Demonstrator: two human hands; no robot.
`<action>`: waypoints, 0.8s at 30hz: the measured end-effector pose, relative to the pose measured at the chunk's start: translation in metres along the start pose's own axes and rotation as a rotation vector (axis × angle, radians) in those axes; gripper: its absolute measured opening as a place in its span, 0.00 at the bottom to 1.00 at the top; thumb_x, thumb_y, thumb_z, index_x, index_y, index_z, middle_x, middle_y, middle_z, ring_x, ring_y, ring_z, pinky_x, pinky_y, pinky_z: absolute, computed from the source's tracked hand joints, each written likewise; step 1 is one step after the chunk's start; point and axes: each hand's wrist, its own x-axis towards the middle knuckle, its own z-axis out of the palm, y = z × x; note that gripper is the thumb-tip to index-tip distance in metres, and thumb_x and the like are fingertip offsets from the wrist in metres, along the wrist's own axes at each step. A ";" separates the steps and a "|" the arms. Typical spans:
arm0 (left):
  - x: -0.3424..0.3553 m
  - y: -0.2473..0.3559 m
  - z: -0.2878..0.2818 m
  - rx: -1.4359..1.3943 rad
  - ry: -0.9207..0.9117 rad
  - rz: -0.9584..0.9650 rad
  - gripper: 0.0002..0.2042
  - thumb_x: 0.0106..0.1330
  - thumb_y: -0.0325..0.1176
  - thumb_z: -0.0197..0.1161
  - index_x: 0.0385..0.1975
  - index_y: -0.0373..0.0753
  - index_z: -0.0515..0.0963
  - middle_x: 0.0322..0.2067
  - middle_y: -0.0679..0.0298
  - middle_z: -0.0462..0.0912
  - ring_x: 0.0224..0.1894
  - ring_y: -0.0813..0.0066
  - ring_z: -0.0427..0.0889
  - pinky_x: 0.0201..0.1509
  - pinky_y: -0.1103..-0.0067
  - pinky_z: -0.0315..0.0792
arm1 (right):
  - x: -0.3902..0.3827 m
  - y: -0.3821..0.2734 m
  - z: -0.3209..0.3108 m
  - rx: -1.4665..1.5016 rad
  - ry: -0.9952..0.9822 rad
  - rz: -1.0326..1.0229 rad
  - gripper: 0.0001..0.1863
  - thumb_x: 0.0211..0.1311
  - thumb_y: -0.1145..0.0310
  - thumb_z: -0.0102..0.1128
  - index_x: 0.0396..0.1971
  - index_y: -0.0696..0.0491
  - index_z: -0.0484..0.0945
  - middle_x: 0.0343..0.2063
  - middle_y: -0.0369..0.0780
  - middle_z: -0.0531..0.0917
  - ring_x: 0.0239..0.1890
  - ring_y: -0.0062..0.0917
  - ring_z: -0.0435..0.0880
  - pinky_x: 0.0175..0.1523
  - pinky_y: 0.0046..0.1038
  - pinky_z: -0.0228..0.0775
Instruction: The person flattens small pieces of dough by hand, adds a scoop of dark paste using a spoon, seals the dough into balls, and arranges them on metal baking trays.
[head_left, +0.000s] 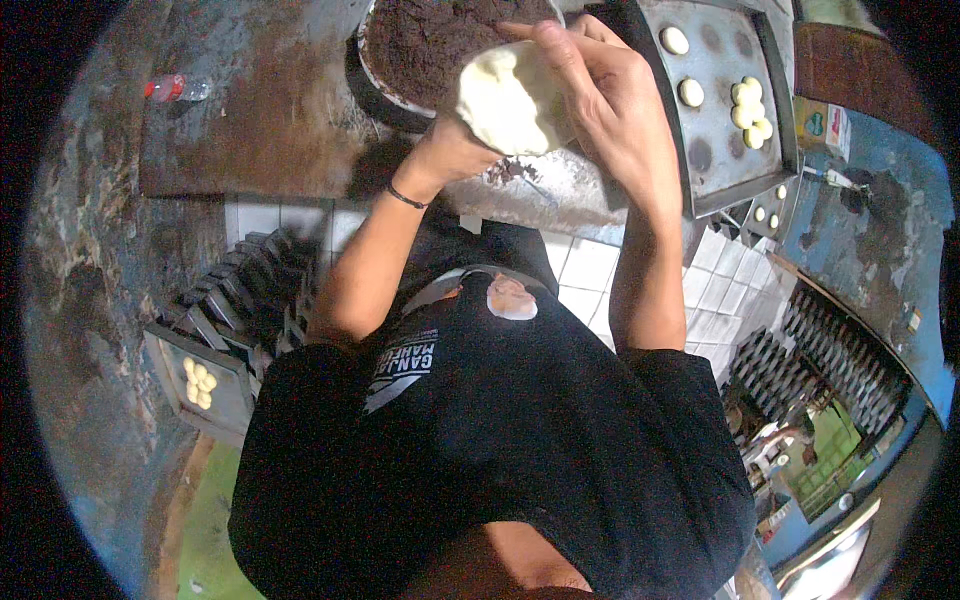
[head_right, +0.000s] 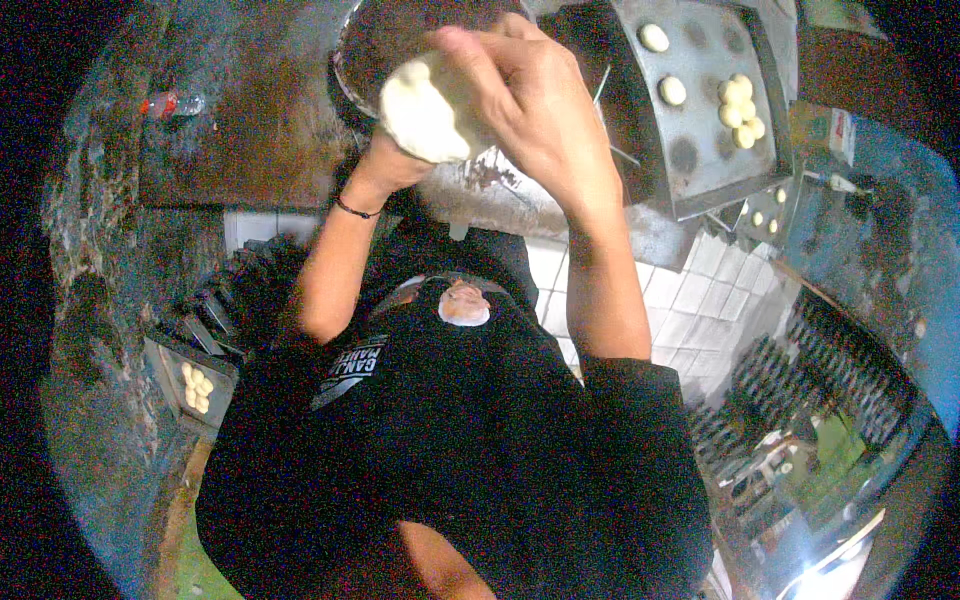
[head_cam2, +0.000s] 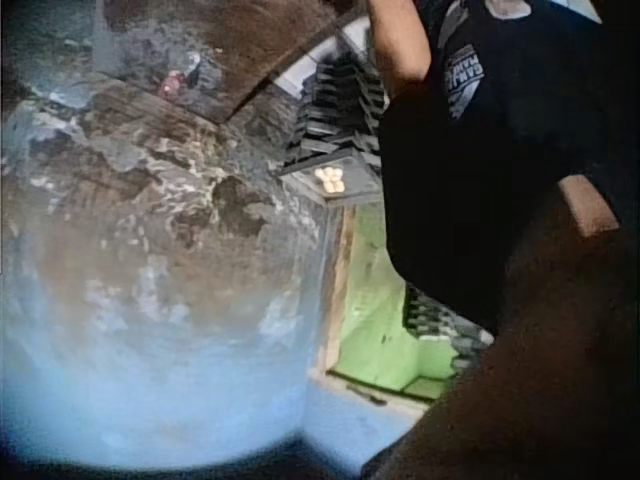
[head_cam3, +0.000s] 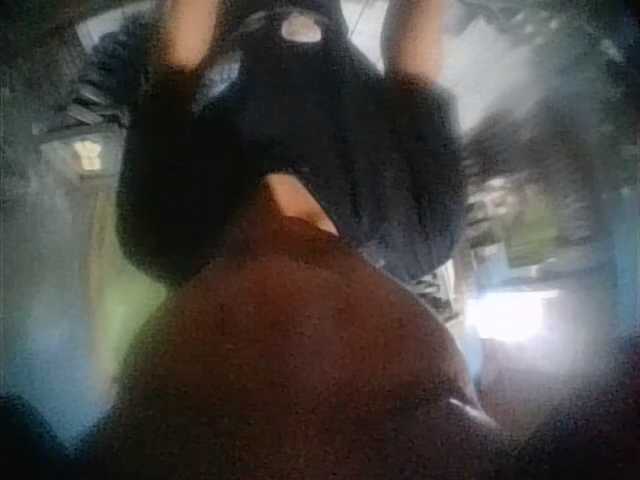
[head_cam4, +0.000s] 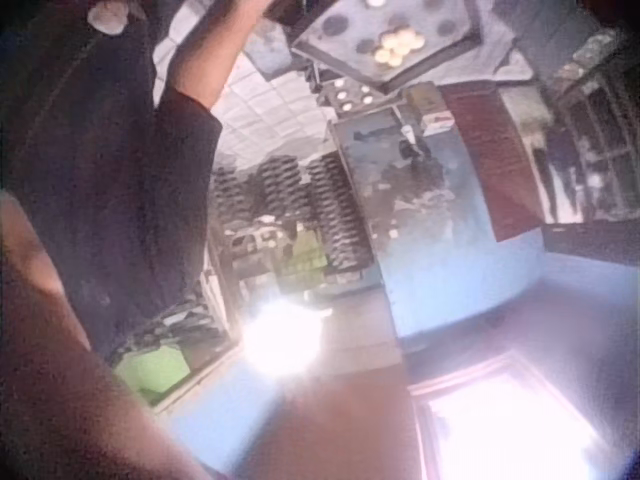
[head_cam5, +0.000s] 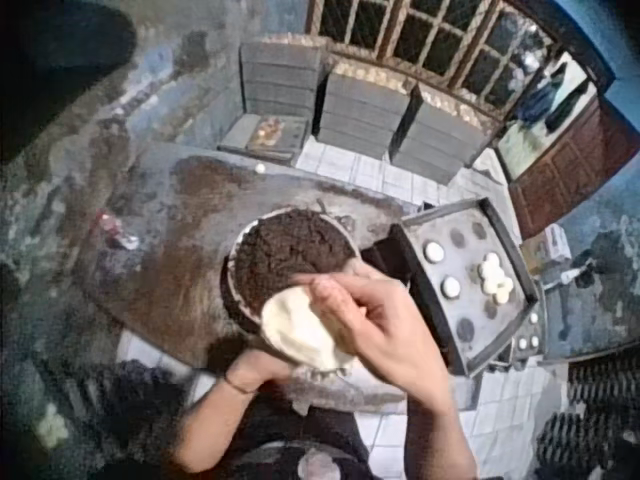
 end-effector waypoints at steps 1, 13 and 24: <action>0.005 0.016 0.000 0.063 -0.082 -0.048 0.31 0.56 0.26 0.77 0.61 0.34 0.74 0.56 0.57 0.84 0.56 0.68 0.83 0.63 0.71 0.75 | -0.004 0.015 0.008 -0.021 0.035 0.074 0.23 0.77 0.52 0.55 0.43 0.59 0.87 0.27 0.47 0.82 0.32 0.40 0.82 0.41 0.37 0.73; -0.086 -0.032 -0.132 0.412 0.305 -0.588 0.20 0.58 0.23 0.72 0.51 0.26 0.79 0.45 0.52 0.88 0.47 0.63 0.88 0.51 0.71 0.82 | -0.235 0.271 0.184 -0.574 -0.274 0.408 0.09 0.68 0.73 0.57 0.46 0.56 0.75 0.45 0.49 0.82 0.46 0.49 0.84 0.53 0.46 0.79; -0.069 0.008 -0.137 -0.154 0.449 -0.741 0.15 0.66 0.24 0.70 0.52 0.31 0.81 0.43 0.59 0.89 0.40 0.75 0.87 0.38 0.78 0.82 | -0.042 0.162 0.132 -0.546 -0.146 0.109 0.23 0.65 0.75 0.50 0.59 0.49 0.76 0.50 0.51 0.81 0.49 0.51 0.83 0.53 0.47 0.77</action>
